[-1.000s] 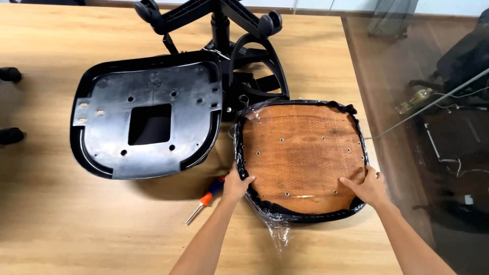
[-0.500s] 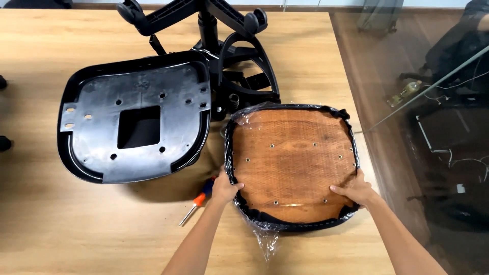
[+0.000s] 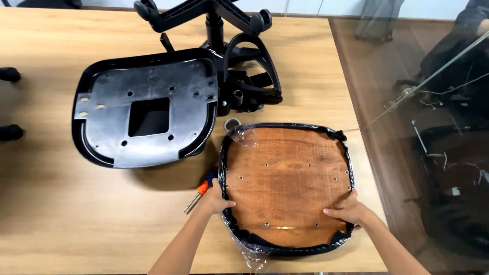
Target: The person assembles an office chair on a wooden table. They flip the padded seat cushion over, position the black plastic seat plate on its underside, pick up screws and a mechanism part, and drive screws into the plate using a screwdriver, steadying the seat with their other hand.
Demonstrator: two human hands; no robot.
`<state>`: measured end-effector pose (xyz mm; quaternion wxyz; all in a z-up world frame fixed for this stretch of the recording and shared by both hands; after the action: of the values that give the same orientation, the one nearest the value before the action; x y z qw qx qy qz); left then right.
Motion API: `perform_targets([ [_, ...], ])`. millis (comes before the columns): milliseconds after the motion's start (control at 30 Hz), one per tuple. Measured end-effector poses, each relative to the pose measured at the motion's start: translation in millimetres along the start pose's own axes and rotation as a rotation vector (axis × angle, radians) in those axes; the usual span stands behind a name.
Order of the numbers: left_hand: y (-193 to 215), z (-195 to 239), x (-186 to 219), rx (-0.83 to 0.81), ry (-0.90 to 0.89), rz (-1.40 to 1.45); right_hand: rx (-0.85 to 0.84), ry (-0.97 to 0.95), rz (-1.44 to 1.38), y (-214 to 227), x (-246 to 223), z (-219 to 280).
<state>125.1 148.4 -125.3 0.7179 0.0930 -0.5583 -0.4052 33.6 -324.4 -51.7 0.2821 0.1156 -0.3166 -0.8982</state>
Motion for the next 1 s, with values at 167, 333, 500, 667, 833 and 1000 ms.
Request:
perform_targets([
  [167, 33, 39, 52, -0.071, 0.107, -0.240, 0.215, 0.306, 0.127, 11, -43, -18],
  [333, 52, 56, 103, 0.030, 0.000, -0.376, 0.438, 0.451, 0.392, 0, -122, 94],
  [500, 39, 49, 117, 0.051, -0.265, -0.492, 0.229, 0.841, 0.257, -61, -200, 151],
  [667, 45, 42, 123, 0.059, -0.387, -0.488, 0.134, 1.077, 0.188, -85, -248, 182],
  [833, 39, 27, 113, -0.005, -0.442, -0.474, 0.139, 1.121, 0.254, -90, -289, 189],
  [1000, 35, 20, 104, -0.142, -0.444, -0.514, 0.239, 1.051, 0.308, -90, -327, 168],
])
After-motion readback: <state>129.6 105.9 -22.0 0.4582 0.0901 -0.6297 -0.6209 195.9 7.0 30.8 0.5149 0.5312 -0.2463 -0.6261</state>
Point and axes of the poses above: each hand's wrist, its own z-axis away from the middle knuckle, its own y-axis out of the back of the hand, x = y × z, the point moved 10 cm from there along -z, towards the middle knuckle, and after that the axes turned 15 degrees about -y, right-handed, at the moved point
